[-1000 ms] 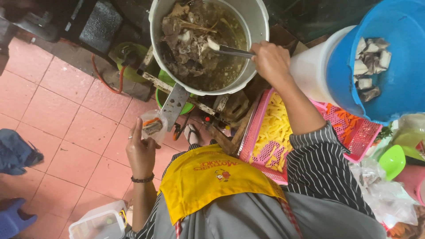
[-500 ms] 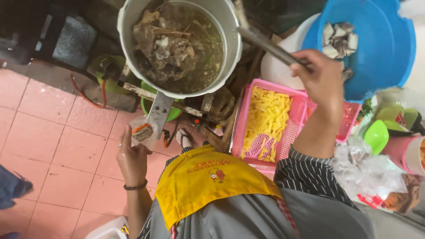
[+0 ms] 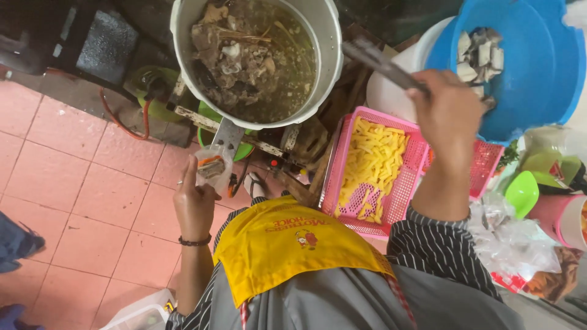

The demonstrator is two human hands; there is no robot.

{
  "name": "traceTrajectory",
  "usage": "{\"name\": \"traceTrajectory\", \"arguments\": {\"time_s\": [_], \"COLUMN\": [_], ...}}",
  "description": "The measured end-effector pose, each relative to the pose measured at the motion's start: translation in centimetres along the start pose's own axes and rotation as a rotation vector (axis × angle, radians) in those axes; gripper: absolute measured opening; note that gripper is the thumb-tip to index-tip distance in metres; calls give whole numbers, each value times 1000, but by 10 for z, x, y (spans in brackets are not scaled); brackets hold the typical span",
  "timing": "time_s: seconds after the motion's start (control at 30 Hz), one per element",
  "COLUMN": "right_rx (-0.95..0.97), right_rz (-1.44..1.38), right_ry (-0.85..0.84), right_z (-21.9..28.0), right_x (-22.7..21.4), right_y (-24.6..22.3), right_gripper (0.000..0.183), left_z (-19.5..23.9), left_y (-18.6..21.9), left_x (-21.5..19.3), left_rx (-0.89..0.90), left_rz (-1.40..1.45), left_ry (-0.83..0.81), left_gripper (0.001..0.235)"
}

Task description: The person scoops vegetable soup into a plastic bag and ties it, then places it in a basket. They walk to a prep table and pack sliced potatoes, carrots, and cooked meat into separate plastic bags using tongs and a ladle. The person repeats this process for multiple bags.

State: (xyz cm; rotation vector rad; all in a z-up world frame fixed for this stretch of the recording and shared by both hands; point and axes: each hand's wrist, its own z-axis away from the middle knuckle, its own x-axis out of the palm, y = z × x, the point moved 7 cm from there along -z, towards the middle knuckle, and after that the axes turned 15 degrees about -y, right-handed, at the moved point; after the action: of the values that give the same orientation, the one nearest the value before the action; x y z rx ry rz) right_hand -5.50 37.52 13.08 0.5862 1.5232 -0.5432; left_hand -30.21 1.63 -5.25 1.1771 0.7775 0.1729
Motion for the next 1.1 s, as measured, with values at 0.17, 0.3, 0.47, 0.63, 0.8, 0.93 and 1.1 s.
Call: {"name": "traceTrajectory", "arguments": {"time_s": [0.17,0.3,0.47,0.63,0.8,0.93,1.1], "right_rx": [-68,-233,-498,-404,-383,-350,-290], "right_rz": [4,26,93,87,197,240,186], "right_ry": [-329,-423,-593,-411,-231,-184,-358], "right_z": [-80,-107,-102,-126,-110,-111,-112], "right_x": [102,143,198,264,157,139,171], "right_y": [-61,-102,-166,-137,-145,-131,-114], "right_gripper": [15,13,20,17,12,18,18], "left_z": [13,22,29,30,26,21,17], "left_y": [-11,-24,-33,-45,-41,-40,-33], "left_x": [-7,-16,-25,-24,-28,-25,-24], "left_rx": [-51,-118,-156,-144,-160,-191,-159], "left_rz": [42,29,8,58,38,55,24], "left_ry": [19,59,84,127,86,65,67], "left_gripper": [65,68,68,79,72,71,70]}}
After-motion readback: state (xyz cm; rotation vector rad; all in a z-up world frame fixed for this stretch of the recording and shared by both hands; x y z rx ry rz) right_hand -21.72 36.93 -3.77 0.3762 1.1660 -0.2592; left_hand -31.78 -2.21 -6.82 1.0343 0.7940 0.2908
